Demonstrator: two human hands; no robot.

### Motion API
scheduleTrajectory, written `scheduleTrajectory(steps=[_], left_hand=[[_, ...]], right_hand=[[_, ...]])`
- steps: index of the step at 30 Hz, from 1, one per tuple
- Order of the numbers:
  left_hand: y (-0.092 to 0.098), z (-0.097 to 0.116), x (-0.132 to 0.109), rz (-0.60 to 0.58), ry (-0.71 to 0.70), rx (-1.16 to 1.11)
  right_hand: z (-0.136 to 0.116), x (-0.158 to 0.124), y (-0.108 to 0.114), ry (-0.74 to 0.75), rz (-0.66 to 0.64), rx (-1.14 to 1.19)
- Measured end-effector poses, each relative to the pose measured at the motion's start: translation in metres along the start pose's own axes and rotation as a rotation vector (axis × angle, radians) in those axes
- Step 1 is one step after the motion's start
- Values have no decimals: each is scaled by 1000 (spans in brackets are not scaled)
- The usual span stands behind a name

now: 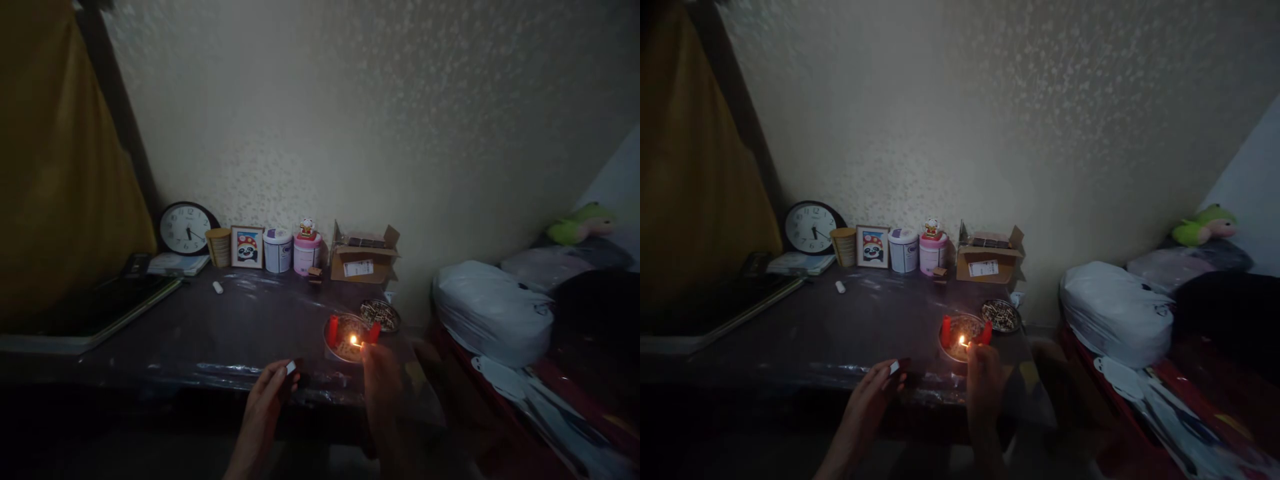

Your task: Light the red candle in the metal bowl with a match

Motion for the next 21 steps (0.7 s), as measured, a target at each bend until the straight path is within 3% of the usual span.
scheduleTrajectory(steps=[4, 21], left_hand=[[6, -4, 2, 34, 29, 19], [2, -1, -1, 36, 32, 19]], right_hand=[[1, 0, 8, -82, 122, -78], [-1, 19, -11, -194, 32, 146]])
Point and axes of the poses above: each hand's wrist, its own x-axis towards the middle knuckle, its own y-axis out of the back of the hand, z = x × y, the point moved 9 cm from there along x, towards the middle knuckle, and after that the axes turned 8 degrees about -x, right-handed, at the moved point
